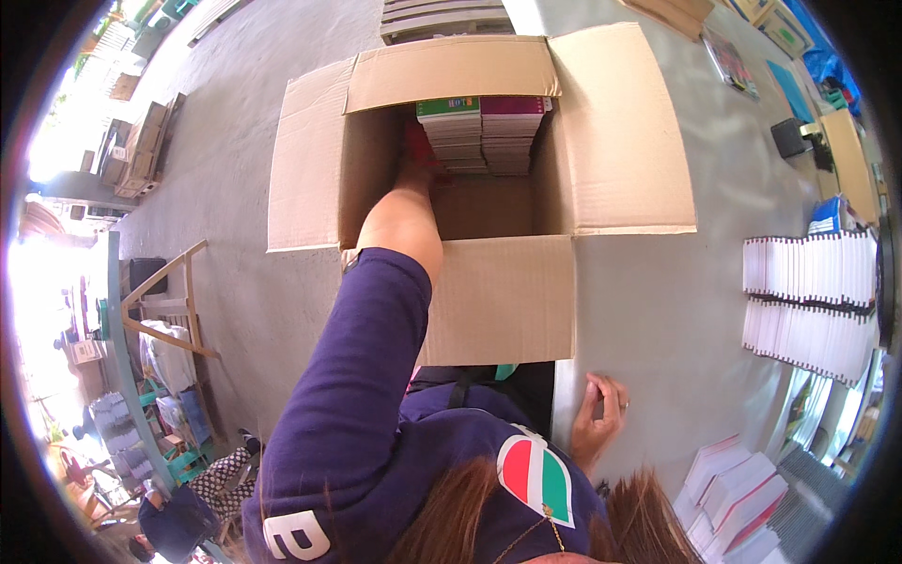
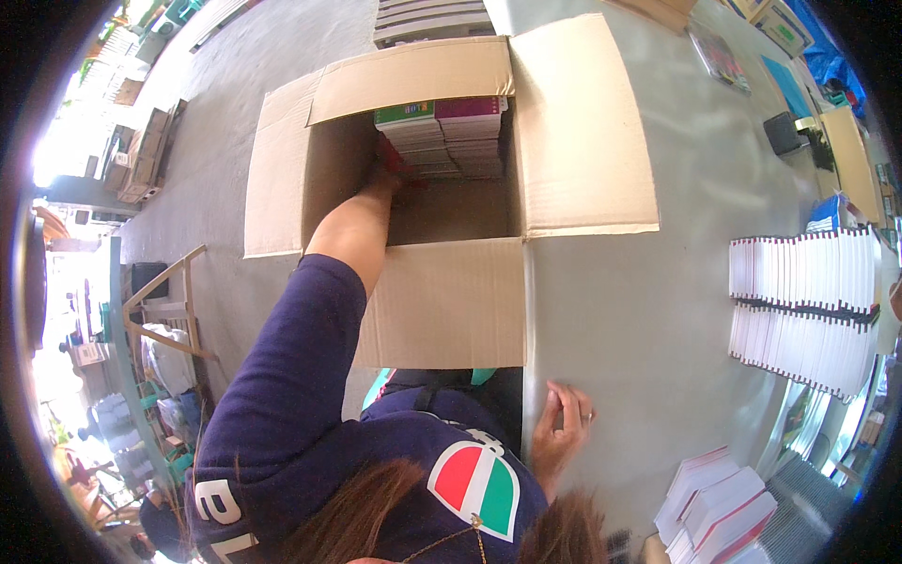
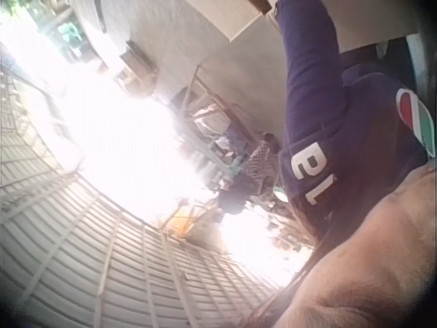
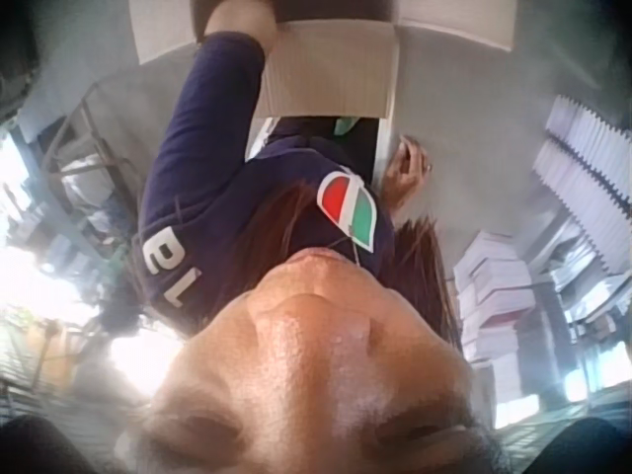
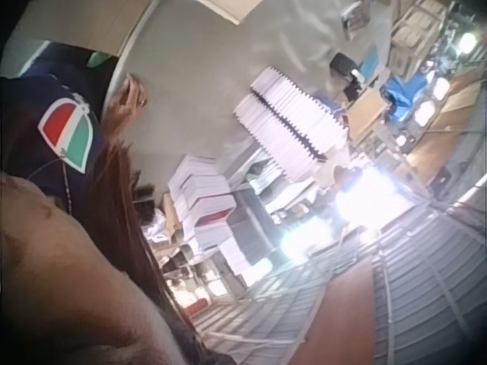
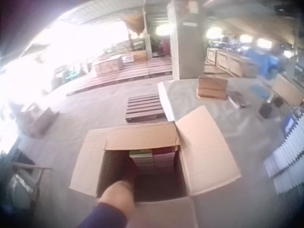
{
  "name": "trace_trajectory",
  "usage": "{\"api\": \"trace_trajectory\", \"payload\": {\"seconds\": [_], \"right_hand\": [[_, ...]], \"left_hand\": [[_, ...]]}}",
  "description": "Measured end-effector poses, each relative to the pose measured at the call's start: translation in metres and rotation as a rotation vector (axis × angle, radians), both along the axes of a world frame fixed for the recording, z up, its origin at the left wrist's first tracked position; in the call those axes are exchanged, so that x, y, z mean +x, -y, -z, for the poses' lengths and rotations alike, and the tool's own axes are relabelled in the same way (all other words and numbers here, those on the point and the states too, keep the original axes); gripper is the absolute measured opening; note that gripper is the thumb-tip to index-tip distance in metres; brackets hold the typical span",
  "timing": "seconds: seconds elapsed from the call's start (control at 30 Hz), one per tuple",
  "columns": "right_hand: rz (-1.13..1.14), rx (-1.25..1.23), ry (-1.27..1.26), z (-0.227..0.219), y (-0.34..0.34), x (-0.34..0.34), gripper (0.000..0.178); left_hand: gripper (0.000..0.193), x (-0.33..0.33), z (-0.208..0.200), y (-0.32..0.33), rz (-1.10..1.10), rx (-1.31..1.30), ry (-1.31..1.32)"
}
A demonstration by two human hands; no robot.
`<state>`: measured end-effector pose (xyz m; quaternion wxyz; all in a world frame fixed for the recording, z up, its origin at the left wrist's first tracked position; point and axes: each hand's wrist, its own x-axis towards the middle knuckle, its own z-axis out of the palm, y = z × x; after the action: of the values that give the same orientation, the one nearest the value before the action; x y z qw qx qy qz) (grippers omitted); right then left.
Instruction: The person unpacks red notebooks from a cardboard box and stacks them on a table. They then take a blue notebook, insert a metal spiral coil into the punched holes, and use pliers to secure the coil ends. The person repeats this process for additional notebooks.
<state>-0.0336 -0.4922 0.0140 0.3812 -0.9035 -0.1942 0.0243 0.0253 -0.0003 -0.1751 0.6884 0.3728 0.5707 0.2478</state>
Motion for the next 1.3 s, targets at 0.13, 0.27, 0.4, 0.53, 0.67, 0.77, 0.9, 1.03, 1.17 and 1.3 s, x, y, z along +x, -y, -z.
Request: {"api": "trace_trajectory", "payload": {"seconds": [0.13, 0.27, 0.4, 0.53, 0.67, 0.77, 0.9, 1.03, 1.17, 1.3], "right_hand": [[-0.01, -0.014, 0.017, -0.001, -0.001, 0.001, 0.011], [0.003, -0.01, 0.01, -0.001, -0.001, 0.0, 0.01], [0.003, 0.003, 0.003, -0.004, -0.003, 0.001, 0.011], [-0.016, -0.027, 0.009, -0.005, 0.0, 0.002, 0.011], [-0.023, -0.03, 0.032, -0.002, 0.002, 0.002, 0.012], [-0.022, -0.014, 0.019, 0.001, 0.003, 0.002, 0.012], [-0.014, -0.034, 0.016, -0.004, 0.0, 0.003, 0.012], [-0.017, -0.04, 0.007, -0.004, 0.0, 0.003, 0.011], [-0.011, -0.024, 0.003, 0.001, 0.001, 0.003, 0.011], [-0.015, -0.033, 0.015, -0.003, -0.001, 0.003, 0.012]], "left_hand": [[0.063, 0.001, -0.003, 0.001, 0.001, 0.021, 0.014], [0.063, 0.005, -0.008, 0.001, 0.016, 0.05, 0.022], [0.064, 0.006, -0.012, 0.005, 0.048, 0.058, 0.026], [0.065, -0.001, -0.016, 0.007, 0.163, -0.023, 0.063], [0.065, -0.007, -0.026, 0.005, 0.281, -0.139, 0.095], [0.066, -0.008, -0.03, 0.004, 0.302, -0.17, 0.102], [0.066, -0.003, -0.042, 0.013, 0.273, -0.176, 0.108], [0.067, -0.004, -0.029, 0.009, 0.196, -0.15, 0.071], [0.067, -0.004, -0.021, 0.002, 0.134, -0.16, 0.022], [0.072, -0.001, -0.025, 0.003, 0.198, -0.117, 0.05]]}}
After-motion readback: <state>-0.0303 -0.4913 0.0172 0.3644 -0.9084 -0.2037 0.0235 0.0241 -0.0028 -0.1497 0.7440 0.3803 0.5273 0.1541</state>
